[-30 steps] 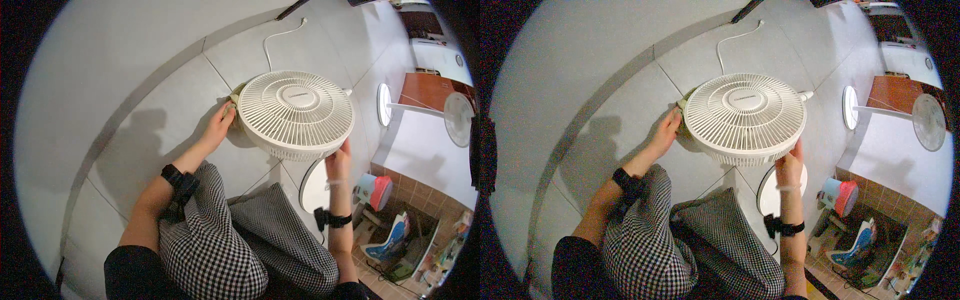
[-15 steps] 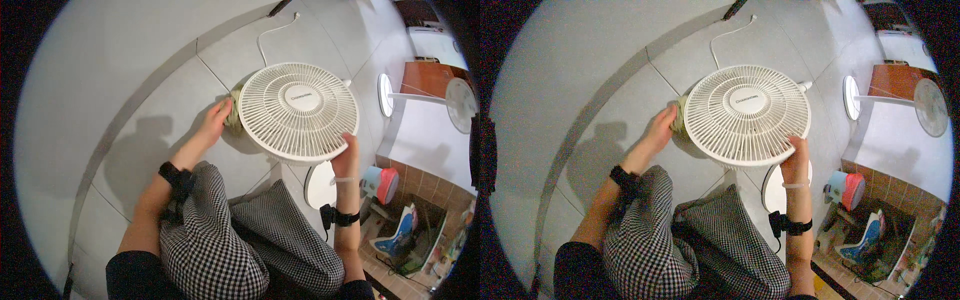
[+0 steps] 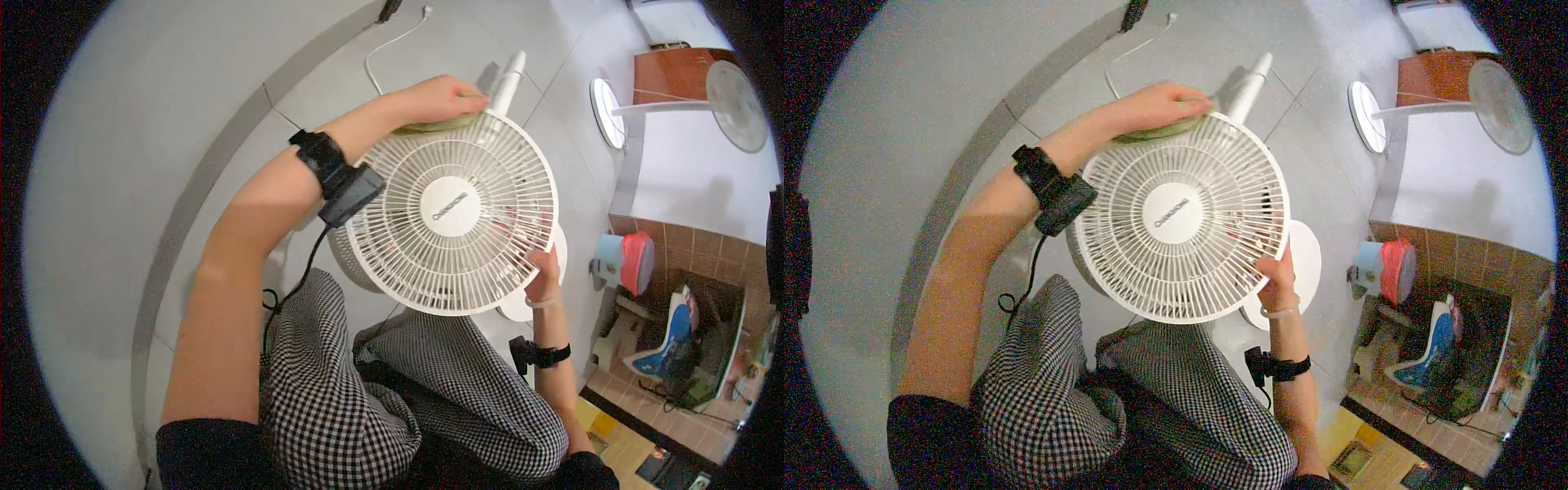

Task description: The recorder assembles the parts of a small electric fan and wipes it clean with a cloth.

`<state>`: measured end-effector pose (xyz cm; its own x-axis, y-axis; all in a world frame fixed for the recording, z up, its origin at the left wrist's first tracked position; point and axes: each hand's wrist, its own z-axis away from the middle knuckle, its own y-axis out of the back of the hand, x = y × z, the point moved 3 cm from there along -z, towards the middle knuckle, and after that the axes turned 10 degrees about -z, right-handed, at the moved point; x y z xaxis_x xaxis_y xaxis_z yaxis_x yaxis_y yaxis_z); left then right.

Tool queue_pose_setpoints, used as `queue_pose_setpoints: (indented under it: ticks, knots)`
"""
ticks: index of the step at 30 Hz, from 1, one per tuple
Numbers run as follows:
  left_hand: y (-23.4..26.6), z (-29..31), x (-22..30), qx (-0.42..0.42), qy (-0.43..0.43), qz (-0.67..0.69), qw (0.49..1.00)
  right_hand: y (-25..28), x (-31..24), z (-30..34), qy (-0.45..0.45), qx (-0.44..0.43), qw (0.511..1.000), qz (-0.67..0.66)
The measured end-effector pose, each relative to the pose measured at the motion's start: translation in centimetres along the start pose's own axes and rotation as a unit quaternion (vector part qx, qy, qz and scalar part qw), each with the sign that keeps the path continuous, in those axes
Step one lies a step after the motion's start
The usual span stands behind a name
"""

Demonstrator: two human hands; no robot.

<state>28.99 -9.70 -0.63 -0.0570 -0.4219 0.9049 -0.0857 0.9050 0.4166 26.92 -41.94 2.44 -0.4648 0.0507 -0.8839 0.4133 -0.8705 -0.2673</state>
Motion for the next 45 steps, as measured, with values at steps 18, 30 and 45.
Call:
queue_pose_setpoints:
  ticks: [18,30,45]
  knots:
    - [-10.1,15.9,7.7,0.039,-0.299,-0.186,0.935,2.8,1.2,-0.9,0.016,-0.025,0.997,-0.069]
    - [-4.6,28.1,-9.9,0.11,0.112,-0.328,0.932,6.1,3.1,-3.0,-0.025,0.001,0.991,-0.132]
    - [-6.1,21.3,-5.1,0.079,-0.025,-0.353,0.932,-6.2,-13.0,7.2,-0.014,-0.053,0.965,-0.256]
